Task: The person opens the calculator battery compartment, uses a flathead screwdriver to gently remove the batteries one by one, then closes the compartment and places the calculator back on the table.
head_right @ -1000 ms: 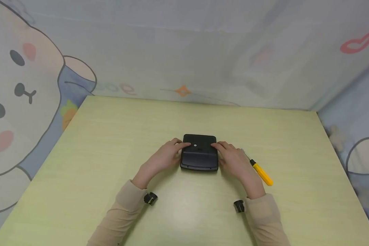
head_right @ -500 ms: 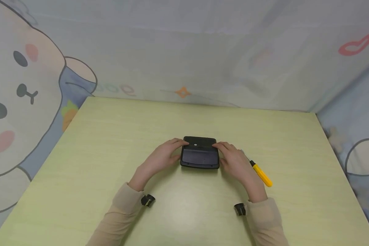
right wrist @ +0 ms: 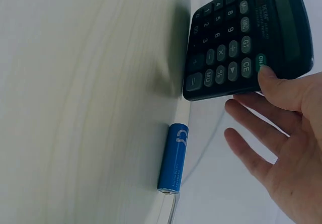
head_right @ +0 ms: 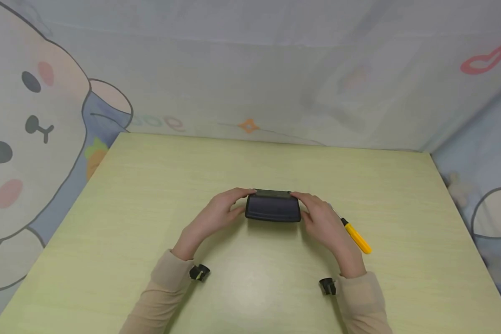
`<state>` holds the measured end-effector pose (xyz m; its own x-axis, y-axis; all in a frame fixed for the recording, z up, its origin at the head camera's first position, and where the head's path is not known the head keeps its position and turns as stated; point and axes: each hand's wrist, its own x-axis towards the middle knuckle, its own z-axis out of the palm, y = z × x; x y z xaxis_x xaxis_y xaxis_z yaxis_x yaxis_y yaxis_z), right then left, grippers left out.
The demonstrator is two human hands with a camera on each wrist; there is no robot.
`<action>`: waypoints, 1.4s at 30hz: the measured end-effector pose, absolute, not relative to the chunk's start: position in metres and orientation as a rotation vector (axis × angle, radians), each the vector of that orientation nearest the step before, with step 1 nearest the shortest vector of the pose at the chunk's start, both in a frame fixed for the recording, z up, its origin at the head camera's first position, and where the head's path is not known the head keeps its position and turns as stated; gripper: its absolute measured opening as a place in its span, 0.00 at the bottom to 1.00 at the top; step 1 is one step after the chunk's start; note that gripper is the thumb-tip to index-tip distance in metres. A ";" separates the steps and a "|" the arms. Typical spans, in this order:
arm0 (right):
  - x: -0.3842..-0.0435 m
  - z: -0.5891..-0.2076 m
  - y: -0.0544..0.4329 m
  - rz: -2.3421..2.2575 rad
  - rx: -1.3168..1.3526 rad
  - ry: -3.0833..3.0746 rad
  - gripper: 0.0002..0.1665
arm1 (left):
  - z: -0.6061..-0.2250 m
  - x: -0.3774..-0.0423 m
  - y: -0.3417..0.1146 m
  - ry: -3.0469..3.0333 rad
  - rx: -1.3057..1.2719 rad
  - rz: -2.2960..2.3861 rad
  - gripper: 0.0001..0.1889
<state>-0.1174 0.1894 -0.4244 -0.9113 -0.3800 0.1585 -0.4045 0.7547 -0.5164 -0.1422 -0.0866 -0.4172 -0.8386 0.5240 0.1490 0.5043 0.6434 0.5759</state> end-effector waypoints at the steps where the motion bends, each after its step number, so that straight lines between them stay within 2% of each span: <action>1: -0.117 -0.424 0.189 0.877 0.646 -2.897 0.30 | -0.417 -0.142 -0.087 2.816 0.875 0.978 0.23; 15: -0.116 -0.423 0.188 0.952 0.651 -2.819 0.30 | -0.413 -0.139 -0.085 2.836 0.808 0.991 0.21; 42: -0.115 -0.418 0.181 1.074 0.612 -2.814 0.22 | -0.409 -0.137 -0.081 2.881 0.807 1.061 0.17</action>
<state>-0.1153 0.1812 -0.4179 -0.9186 -0.3403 0.2010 -0.3877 0.6769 -0.6257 -0.1370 -0.0815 -0.4088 -0.8702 0.4503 0.1997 0.4723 0.6476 0.5980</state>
